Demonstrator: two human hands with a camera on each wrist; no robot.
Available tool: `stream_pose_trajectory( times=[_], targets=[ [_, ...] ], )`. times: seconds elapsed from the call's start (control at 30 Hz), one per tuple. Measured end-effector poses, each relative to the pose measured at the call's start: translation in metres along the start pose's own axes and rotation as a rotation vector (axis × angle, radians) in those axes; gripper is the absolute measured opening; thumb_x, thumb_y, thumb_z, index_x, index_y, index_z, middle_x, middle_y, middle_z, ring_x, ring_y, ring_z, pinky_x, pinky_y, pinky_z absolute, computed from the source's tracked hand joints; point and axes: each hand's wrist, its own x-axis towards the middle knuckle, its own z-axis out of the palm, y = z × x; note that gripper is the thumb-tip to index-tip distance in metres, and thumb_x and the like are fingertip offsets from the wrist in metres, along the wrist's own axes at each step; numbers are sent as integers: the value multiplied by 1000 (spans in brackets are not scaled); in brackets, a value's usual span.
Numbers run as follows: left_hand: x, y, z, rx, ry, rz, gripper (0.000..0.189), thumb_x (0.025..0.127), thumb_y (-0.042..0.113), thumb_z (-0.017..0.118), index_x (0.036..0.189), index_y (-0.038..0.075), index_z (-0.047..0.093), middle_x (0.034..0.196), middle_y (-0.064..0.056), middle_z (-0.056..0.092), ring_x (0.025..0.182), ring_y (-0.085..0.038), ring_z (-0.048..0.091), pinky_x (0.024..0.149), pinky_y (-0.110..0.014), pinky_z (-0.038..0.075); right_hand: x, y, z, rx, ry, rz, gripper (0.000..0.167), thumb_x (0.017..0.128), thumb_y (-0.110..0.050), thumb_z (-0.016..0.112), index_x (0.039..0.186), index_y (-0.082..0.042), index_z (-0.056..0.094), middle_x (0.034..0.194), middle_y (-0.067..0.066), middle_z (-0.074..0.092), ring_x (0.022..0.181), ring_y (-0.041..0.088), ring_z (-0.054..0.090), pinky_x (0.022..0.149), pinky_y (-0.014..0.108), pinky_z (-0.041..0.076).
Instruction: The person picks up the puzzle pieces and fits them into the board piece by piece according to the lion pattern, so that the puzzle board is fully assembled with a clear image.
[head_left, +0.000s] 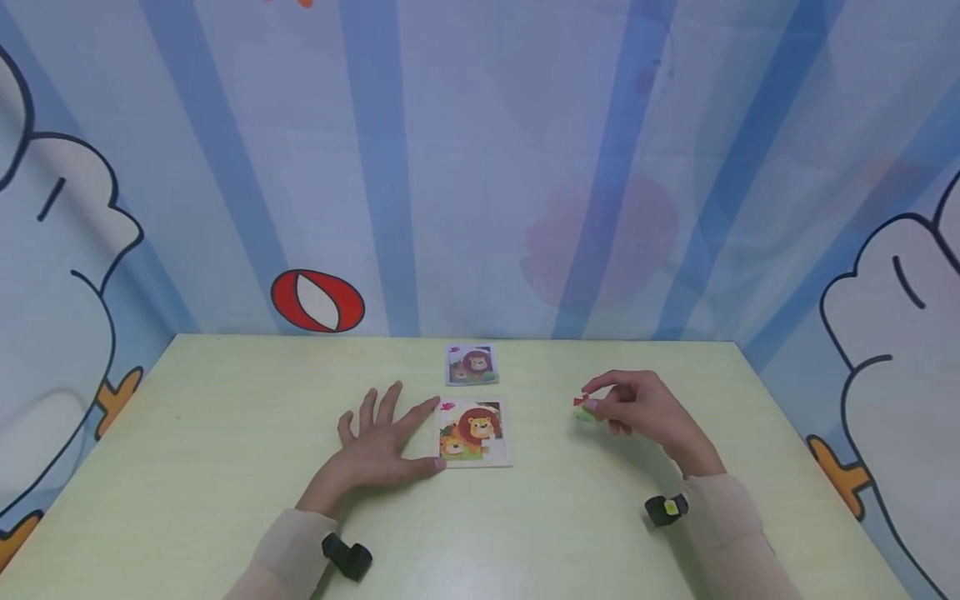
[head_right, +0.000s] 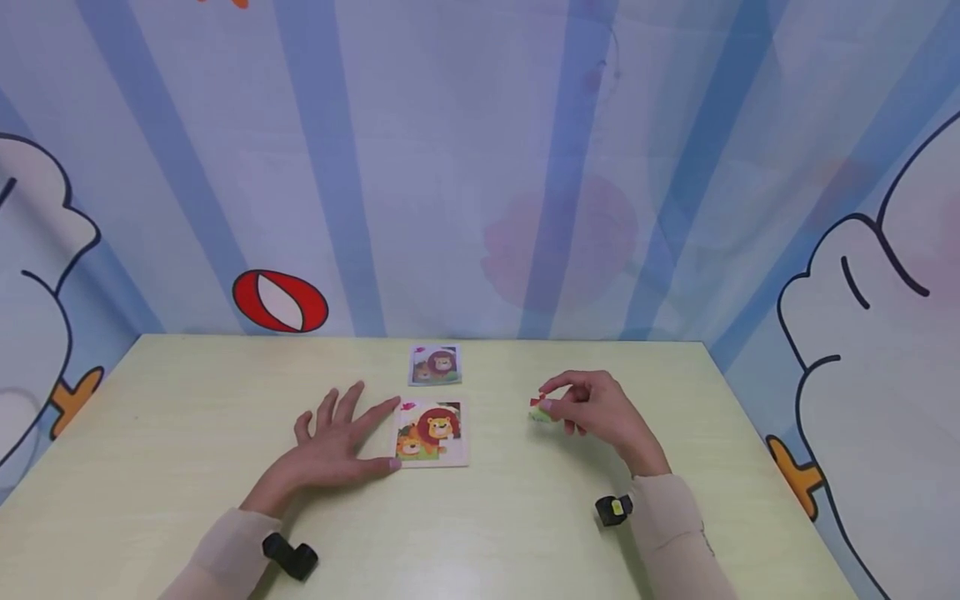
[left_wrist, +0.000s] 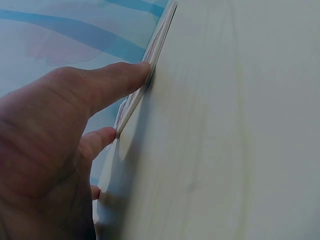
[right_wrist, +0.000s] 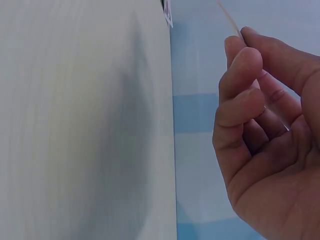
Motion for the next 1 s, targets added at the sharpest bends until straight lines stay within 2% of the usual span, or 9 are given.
stream_pose_trajectory(
  times=[0.23,0.57,1.0],
  targets=[
    [-1,1,-2,13,-21,-20,95,87,67,74,168,36,35,182,-21,1,164,-56,-10,120,-86,-5,15,-7,19,31,-50,9,30,98,-32,81,121,-14,77,79,22,72,59,20,55,57,37,51],
    [-4,7,-8,27,-29,-25,93,88,64,73,168,36,35,182,-21,2,164,-57,-8,119,-87,-2,36,-17,50,65,-156,-3,22,98,-29,80,116,-16,80,82,27,74,56,26,60,55,33,49],
    [-1,3,-6,35,-29,-17,93,89,65,72,168,36,35,182,-21,0,164,-57,-10,119,-87,-3,51,-28,82,70,-252,14,21,97,-25,82,113,-11,80,73,15,76,50,16,61,52,27,40]
  ],
)
